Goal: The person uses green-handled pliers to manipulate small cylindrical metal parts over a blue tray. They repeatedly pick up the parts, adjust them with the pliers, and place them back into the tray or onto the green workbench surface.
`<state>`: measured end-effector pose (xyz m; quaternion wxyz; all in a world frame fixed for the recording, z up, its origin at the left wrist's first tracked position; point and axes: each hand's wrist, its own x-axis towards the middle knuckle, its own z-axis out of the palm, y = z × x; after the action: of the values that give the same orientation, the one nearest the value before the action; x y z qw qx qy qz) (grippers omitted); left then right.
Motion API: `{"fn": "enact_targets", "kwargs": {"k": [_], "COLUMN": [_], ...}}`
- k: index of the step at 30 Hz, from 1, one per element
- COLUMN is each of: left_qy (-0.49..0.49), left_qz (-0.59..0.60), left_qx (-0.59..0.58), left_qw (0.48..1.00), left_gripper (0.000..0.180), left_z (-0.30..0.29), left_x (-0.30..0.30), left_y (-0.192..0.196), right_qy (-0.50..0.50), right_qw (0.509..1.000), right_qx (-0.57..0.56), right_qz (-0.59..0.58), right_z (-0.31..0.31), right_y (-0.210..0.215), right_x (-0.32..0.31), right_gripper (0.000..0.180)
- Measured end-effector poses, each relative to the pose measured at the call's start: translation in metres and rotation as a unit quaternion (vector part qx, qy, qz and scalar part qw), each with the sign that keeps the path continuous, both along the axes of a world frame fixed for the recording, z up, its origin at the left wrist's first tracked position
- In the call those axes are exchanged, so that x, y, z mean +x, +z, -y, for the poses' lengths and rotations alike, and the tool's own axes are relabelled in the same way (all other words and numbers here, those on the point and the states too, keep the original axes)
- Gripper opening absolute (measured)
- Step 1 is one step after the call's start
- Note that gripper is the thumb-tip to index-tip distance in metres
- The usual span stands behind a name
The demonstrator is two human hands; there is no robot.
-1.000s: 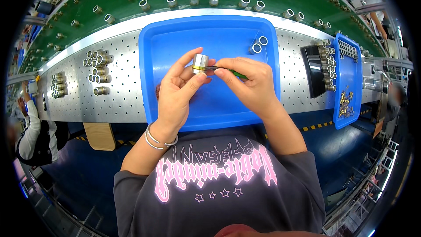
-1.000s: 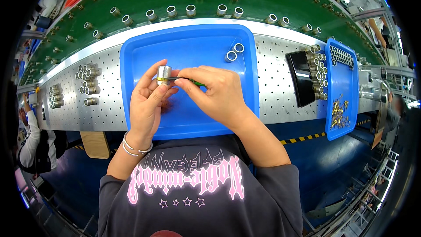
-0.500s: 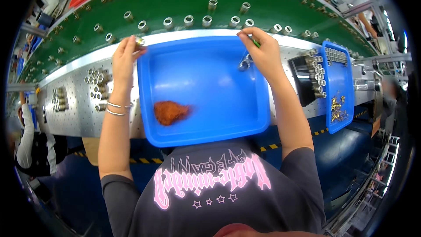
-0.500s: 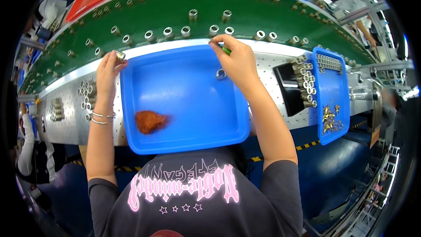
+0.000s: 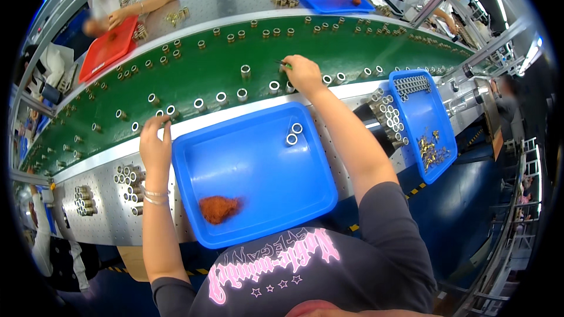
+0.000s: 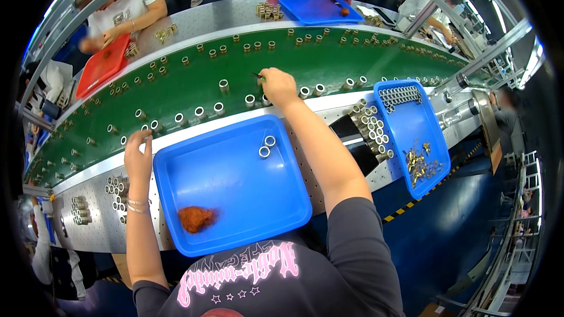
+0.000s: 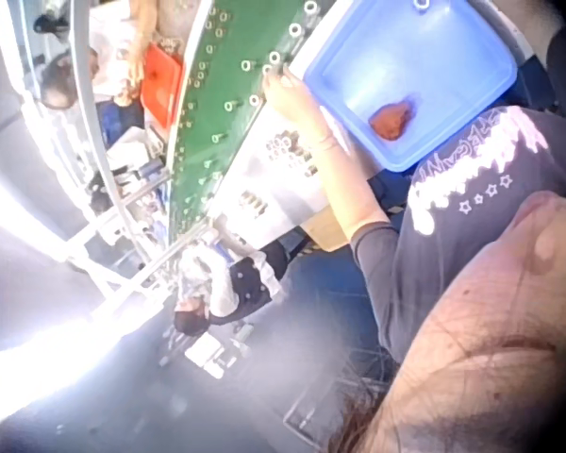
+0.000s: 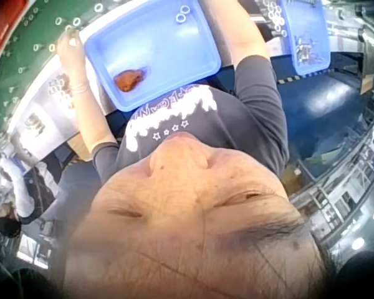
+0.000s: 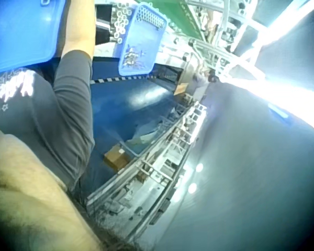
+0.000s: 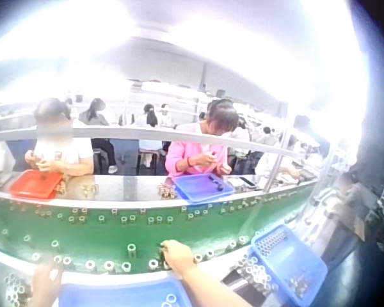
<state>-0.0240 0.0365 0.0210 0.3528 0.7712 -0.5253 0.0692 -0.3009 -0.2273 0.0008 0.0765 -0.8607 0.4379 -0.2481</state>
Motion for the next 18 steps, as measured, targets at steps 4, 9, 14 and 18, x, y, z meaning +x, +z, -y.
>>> {"fn": "enact_targets", "kwargs": {"k": [4,9,14,18], "left_qy": [-0.092,-0.229,-0.233,-0.211], "left_qz": [-0.21,-0.405,-0.55,-0.521], "left_qx": [-0.008,-0.006,-0.004,-0.032], "left_qw": [0.973,0.885,0.802,0.826], "left_gripper": [0.017,0.035,0.04,0.044], "left_z": [-0.014,-0.012,-0.025,-0.038], "left_x": [-0.044,-0.114,-0.138,-0.144], "left_y": [0.012,0.03,0.03,0.029], "right_qy": [0.029,0.216,0.208,0.217], "right_qw": [0.956,0.847,0.812,0.918], "right_qx": [0.242,0.405,0.476,0.222], "right_qz": [0.164,0.27,0.267,0.247], "right_z": [-0.048,-0.13,-0.177,-0.201], "right_y": [0.032,0.048,0.055,0.068], "right_x": [0.013,0.007,-0.006,-0.004], "right_gripper": [0.016,0.019,0.016,0.021]}}
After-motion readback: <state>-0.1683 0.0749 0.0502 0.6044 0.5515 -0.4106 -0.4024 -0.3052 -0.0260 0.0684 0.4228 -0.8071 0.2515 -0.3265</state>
